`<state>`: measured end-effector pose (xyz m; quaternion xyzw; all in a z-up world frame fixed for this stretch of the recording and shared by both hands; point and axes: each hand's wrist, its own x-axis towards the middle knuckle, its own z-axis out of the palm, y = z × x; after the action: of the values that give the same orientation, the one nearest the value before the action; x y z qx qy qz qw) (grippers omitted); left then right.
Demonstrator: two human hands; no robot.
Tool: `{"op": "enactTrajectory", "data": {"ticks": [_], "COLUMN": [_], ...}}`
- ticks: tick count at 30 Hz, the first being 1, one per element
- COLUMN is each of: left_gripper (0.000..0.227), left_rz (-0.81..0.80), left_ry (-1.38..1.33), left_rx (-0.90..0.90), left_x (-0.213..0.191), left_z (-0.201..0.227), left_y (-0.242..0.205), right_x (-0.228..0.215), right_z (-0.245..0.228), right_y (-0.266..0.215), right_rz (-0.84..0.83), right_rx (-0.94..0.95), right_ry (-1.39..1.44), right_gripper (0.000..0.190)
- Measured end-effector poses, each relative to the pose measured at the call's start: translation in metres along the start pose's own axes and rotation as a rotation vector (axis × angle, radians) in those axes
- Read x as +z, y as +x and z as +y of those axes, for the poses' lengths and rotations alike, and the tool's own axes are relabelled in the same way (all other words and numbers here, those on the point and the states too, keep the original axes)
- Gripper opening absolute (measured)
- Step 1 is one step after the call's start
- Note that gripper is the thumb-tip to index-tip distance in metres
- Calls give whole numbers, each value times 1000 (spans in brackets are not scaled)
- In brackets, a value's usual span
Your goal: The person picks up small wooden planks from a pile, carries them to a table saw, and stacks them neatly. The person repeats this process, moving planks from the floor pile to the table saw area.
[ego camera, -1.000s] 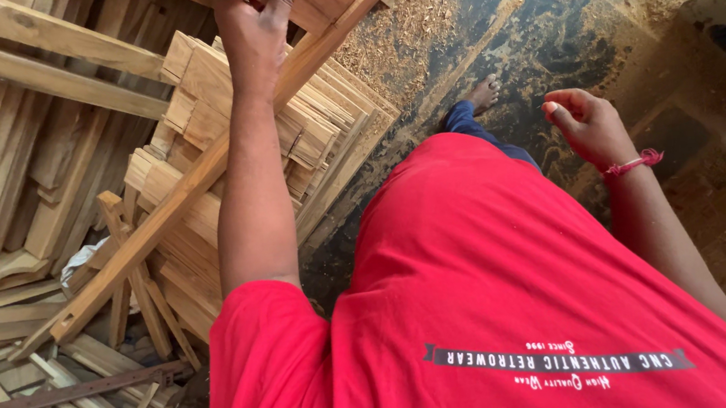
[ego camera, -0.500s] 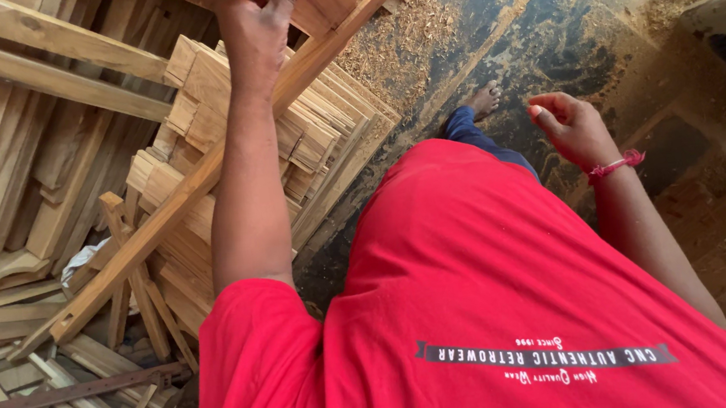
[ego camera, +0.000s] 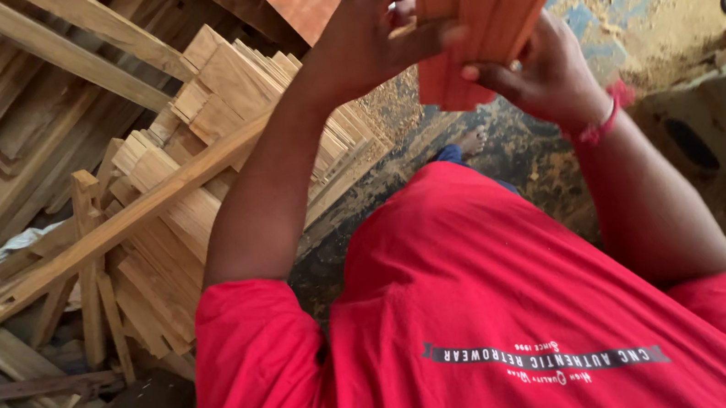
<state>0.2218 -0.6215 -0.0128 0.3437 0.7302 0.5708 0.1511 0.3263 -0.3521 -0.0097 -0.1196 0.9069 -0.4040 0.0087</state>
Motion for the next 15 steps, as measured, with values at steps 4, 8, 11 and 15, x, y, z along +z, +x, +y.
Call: {"op": "enactTrajectory", "data": {"ticks": [4,8,11,15], "left_gripper": [110,96,63,63], "left_rz": [212,-96,69,399], "left_ry": [618,961,959,1265], "left_rx": [-436,-746,-742,-395], "left_x": [-69,-73,-33,3], "left_z": [-71,-160,-209,-228], "left_y": [-63,-136,-162,-184], "right_x": [19,25,14,-2], "right_z": [17,56,79,94], "right_y": [-11,-9,-3,11], "right_rz": [199,332,473,426], "right_rx": [176,200,264,147], "right_ry": [429,660,855,1165], "right_gripper": [58,39,49,57]}}
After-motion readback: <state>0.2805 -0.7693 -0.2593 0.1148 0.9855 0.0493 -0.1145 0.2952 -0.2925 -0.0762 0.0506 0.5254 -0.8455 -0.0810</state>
